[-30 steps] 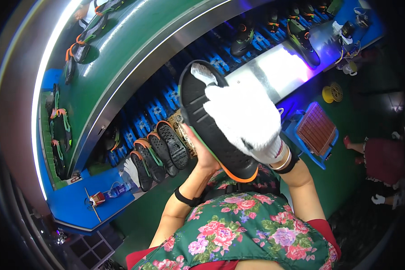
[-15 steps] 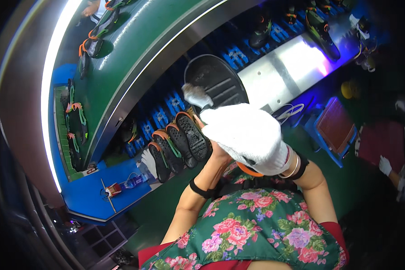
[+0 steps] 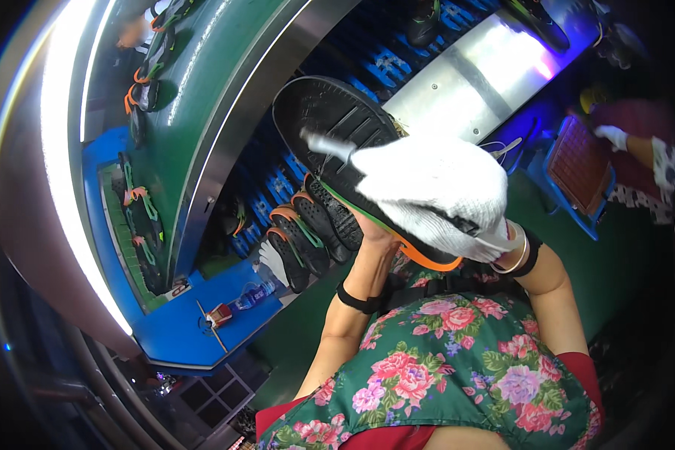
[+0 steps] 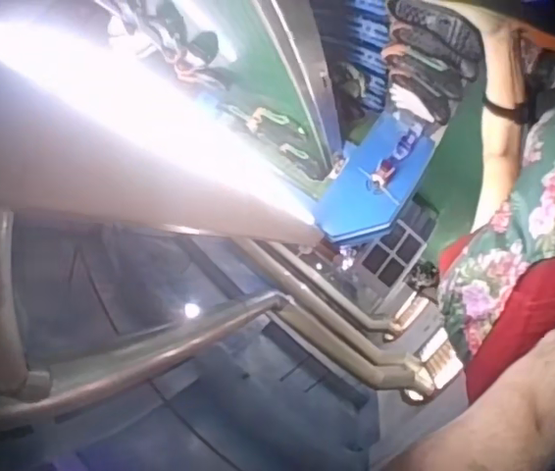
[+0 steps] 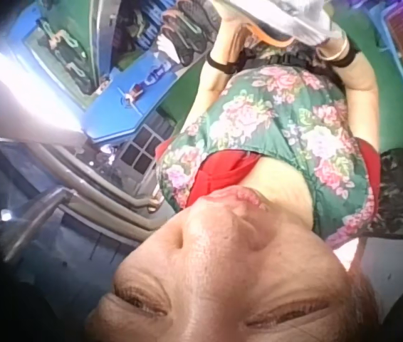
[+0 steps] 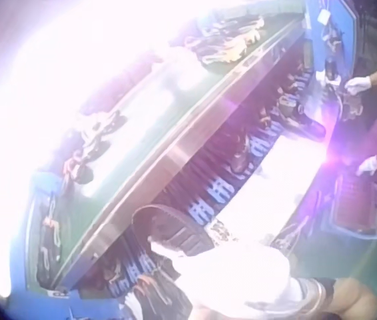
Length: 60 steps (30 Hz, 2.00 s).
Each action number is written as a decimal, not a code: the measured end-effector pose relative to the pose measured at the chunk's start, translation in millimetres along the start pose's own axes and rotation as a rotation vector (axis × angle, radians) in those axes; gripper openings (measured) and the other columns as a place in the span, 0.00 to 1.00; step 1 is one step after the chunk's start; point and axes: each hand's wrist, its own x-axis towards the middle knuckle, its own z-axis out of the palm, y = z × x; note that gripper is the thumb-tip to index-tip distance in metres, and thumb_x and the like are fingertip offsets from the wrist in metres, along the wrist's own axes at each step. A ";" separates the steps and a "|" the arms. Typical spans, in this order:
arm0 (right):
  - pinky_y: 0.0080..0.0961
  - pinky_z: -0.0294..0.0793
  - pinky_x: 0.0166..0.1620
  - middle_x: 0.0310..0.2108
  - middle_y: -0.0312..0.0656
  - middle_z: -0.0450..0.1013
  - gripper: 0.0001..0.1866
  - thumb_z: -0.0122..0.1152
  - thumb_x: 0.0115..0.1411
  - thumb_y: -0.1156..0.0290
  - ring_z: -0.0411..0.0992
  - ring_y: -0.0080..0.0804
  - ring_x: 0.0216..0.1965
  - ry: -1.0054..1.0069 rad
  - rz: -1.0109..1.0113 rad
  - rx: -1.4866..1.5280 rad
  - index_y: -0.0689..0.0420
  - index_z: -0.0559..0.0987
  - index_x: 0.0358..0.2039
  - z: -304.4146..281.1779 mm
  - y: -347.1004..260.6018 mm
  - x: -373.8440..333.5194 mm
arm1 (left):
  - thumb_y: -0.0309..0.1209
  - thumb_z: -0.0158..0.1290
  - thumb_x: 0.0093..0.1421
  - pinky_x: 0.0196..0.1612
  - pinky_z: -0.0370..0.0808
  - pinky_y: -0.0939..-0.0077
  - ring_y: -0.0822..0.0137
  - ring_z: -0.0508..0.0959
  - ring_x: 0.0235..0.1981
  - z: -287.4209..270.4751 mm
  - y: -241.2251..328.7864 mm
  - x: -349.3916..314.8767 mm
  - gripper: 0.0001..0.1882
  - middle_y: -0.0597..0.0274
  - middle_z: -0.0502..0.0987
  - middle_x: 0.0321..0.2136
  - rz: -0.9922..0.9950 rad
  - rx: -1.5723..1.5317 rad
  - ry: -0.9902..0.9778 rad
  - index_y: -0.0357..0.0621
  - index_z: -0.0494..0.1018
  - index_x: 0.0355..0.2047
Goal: Applying adhesive or primer to the bottom of shoe soles using a brush.
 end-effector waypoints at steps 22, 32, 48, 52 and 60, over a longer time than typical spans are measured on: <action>0.34 0.80 0.50 0.46 0.43 0.82 0.17 0.68 0.56 0.75 0.81 0.39 0.45 -0.243 0.020 -0.120 0.56 0.84 0.47 -10.5 -8.3 -23.4 | 0.77 0.31 0.59 0.65 0.68 0.56 0.52 0.72 0.61 9.3 6.5 -2.6 0.52 0.53 0.73 0.58 -0.069 -0.323 -0.185 0.43 0.64 0.64; 0.33 0.81 0.43 0.43 0.43 0.82 0.12 0.67 0.57 0.74 0.81 0.39 0.41 -0.268 -0.100 -0.159 0.58 0.85 0.42 -15.2 -2.3 -26.1 | 0.70 0.44 0.61 0.63 0.70 0.57 0.53 0.71 0.60 -7.7 14.9 4.3 0.48 0.47 0.75 0.54 -0.007 0.077 0.022 0.38 0.63 0.63; 0.32 0.82 0.45 0.40 0.38 0.83 0.11 0.70 0.57 0.71 0.81 0.37 0.40 -0.216 0.033 0.001 0.49 0.87 0.42 -31.0 15.7 -23.3 | 0.80 0.42 0.53 0.52 0.76 0.58 0.53 0.76 0.47 44.0 30.7 30.6 0.55 0.45 0.77 0.41 -0.085 -0.103 -0.281 0.30 0.68 0.50; 0.31 0.80 0.49 0.39 0.37 0.82 0.14 0.69 0.57 0.71 0.81 0.36 0.38 -0.260 0.020 -0.186 0.51 0.85 0.45 -27.4 -14.8 -29.5 | 0.75 0.51 0.52 0.52 0.77 0.57 0.52 0.76 0.48 62.5 22.4 38.3 0.53 0.46 0.76 0.43 -0.118 -0.149 -0.297 0.30 0.68 0.51; 0.30 0.82 0.43 0.39 0.40 0.82 0.15 0.68 0.55 0.74 0.82 0.38 0.38 -0.285 0.058 -0.085 0.51 0.85 0.45 -41.2 -10.2 -33.6 | 0.76 0.40 0.58 0.52 0.77 0.52 0.49 0.76 0.47 69.2 26.9 37.1 0.53 0.44 0.77 0.43 -0.066 -0.249 -0.274 0.30 0.68 0.53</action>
